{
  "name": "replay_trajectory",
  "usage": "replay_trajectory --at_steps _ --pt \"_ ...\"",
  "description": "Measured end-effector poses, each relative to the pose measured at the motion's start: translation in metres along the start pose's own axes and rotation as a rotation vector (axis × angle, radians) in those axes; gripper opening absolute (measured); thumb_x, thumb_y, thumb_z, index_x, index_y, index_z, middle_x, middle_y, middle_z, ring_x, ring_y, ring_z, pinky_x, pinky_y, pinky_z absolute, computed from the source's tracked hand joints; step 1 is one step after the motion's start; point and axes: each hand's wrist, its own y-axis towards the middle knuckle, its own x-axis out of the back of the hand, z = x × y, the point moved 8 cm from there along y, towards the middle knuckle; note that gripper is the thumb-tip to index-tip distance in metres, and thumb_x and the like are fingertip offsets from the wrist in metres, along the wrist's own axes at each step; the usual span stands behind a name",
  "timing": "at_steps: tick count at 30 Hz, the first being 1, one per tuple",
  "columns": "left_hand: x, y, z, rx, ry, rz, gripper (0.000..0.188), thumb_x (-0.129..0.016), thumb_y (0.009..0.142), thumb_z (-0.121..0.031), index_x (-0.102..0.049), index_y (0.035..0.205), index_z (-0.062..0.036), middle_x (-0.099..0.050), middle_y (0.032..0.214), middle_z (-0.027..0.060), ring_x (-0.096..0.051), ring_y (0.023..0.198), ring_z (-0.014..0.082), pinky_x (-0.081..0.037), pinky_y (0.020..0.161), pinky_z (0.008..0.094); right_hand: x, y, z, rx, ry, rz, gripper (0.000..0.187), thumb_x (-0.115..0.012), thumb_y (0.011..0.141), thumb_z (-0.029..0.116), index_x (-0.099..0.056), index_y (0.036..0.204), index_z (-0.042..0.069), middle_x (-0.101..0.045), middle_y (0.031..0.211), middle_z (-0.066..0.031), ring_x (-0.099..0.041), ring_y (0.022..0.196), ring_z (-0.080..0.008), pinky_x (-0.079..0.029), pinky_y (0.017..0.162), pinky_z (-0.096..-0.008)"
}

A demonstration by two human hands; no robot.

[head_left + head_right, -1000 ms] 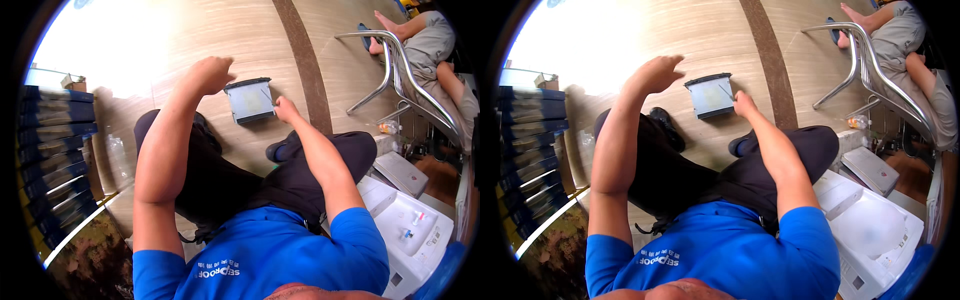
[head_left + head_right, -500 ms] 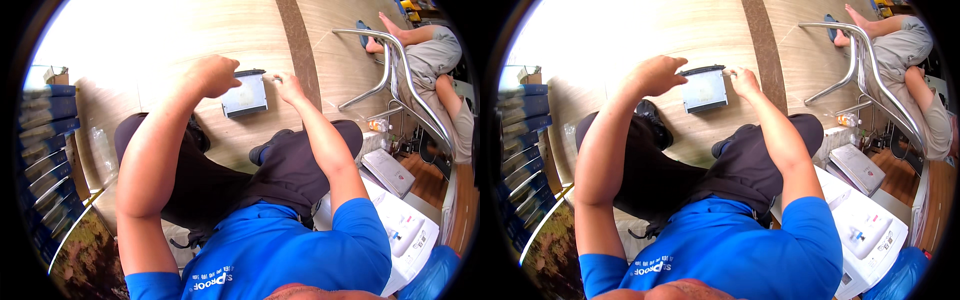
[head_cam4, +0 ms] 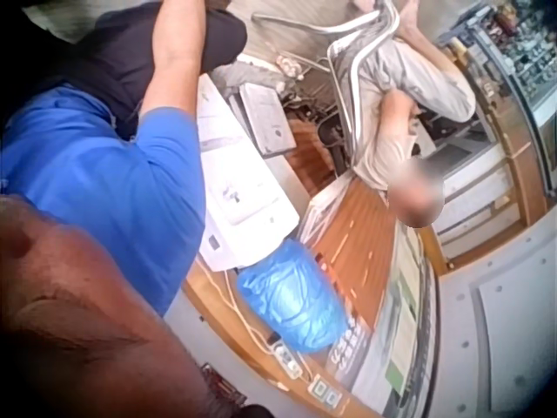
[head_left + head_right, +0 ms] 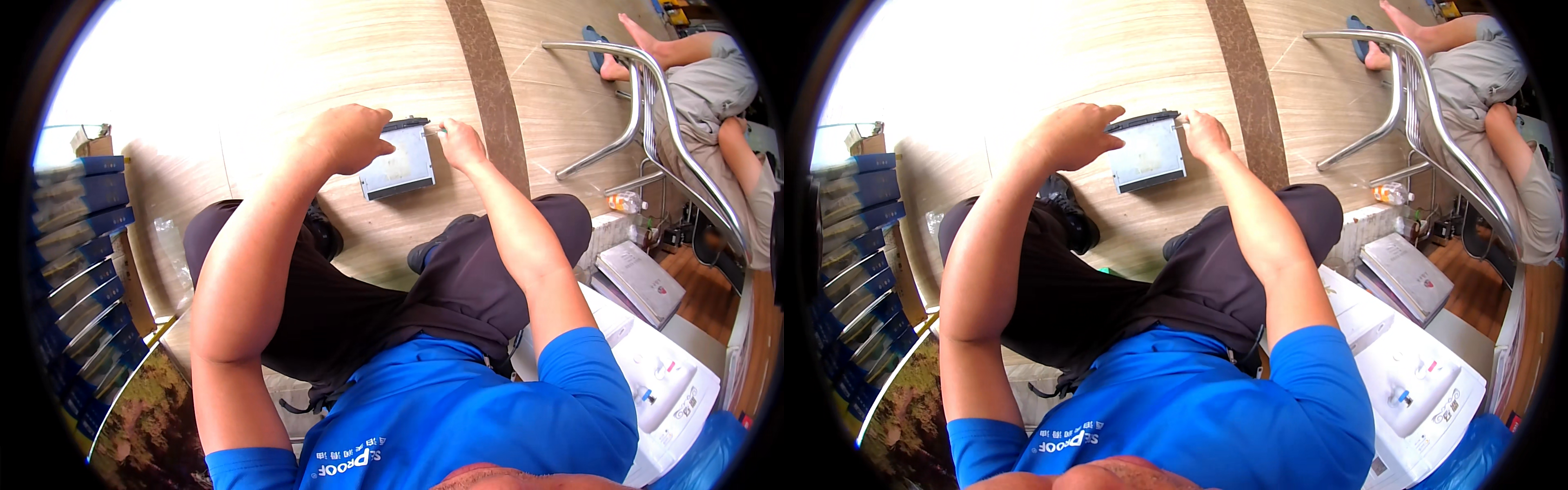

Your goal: The person disassembles a car stereo unit by removing the metal casing and inspecting the internal circuit board.

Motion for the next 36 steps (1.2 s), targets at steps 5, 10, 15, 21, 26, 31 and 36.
replay_trajectory --at_steps 5,10,15,21,26,31,36 --pt "0.0 0.0 -0.001 0.008 0.004 0.002 0.033 -0.061 0.088 -0.03 -0.059 0.106 -0.0022 -0.066 0.102 0.0166 -0.061 0.101 0.0319 -0.048 0.086 0.0421 -0.001 -0.003 0.0 0.012 0.024 -0.007 0.019 -0.058 0.085 0.015 -0.062 0.1 0.005 -0.065 0.098 -0.02 -0.062 0.095 -0.0358 -0.05 0.083 -0.043" --pt "0.001 -0.002 -0.001 0.039 0.004 0.056 0.04 -0.06 0.089 -0.029 -0.054 0.118 -0.0036 -0.064 0.109 0.0169 -0.058 0.106 0.032 -0.047 0.091 0.0415 0.003 -0.004 0.007 0.042 0.045 -0.026 0.019 -0.059 0.084 0.015 -0.062 0.1 0.006 -0.065 0.098 -0.0191 -0.062 0.095 -0.0354 -0.049 0.083 -0.0428" --pt "-0.008 0.0 0.0 0.048 0.01 0.11 0.049 -0.06 0.089 -0.029 -0.05 0.13 -0.0047 -0.062 0.115 0.0172 -0.057 0.111 0.0324 -0.045 0.094 0.0408 0.001 -0.005 0.006 0.066 0.032 -0.025 0.017 -0.058 0.086 0.012 -0.061 0.099 0.003 -0.064 0.099 -0.0186 -0.061 0.095 -0.0343 -0.049 0.083 -0.042" --pt "-0.007 0.0 -0.001 0.014 -0.011 0.022 0.035 -0.061 0.088 -0.032 -0.06 0.107 -0.0031 -0.066 0.101 0.0169 -0.06 0.102 0.0325 -0.048 0.086 0.0427 0.001 -0.005 0.006 0.021 0.043 -0.019 0.018 -0.058 0.085 0.012 -0.062 0.1 0.004 -0.064 0.102 -0.0169 -0.061 0.097 -0.0337 -0.049 0.084 -0.0411" --pt "-0.004 0.007 -0.006 -0.035 -0.011 0.017 0.04 -0.061 0.088 -0.034 -0.059 0.112 -0.0015 -0.065 0.104 0.0192 -0.06 0.103 0.0348 -0.047 0.088 0.0425 0.006 -0.002 -0.005 0.048 0.059 -0.058 0.017 -0.058 0.085 0.013 -0.063 0.1 0.005 -0.064 0.1 -0.0173 -0.061 0.096 -0.0335 -0.049 0.083 -0.0413" --pt "0.01 0.026 0.038 0.131 -1.039 -0.206 0.07 -0.035 0.096 -0.056 -0.038 0.14 -0.0011 -0.041 0.142 0.0207 -0.04 0.131 0.0338 -0.039 0.102 0.0457 0.036 0.003 0.039 -0.052 0.383 -0.082 0.019 -0.062 0.084 0.015 -0.065 0.099 0.003 -0.066 0.086 -0.0157 -0.065 0.083 -0.0269 -0.05 0.074 -0.0372" --pt "-0.01 0.049 0.042 0.155 -1.19 -0.129 0.078 -0.029 0.094 -0.064 -0.038 0.139 -0.0008 -0.04 0.141 0.0232 -0.039 0.13 0.0366 -0.039 0.102 0.0489 0.042 0.009 0.021 -0.13 0.467 -0.071 0.02 -0.064 0.084 0.017 -0.066 0.099 0.003 -0.067 0.079 -0.0133 -0.065 0.072 -0.0177 -0.051 0.067 -0.0334"
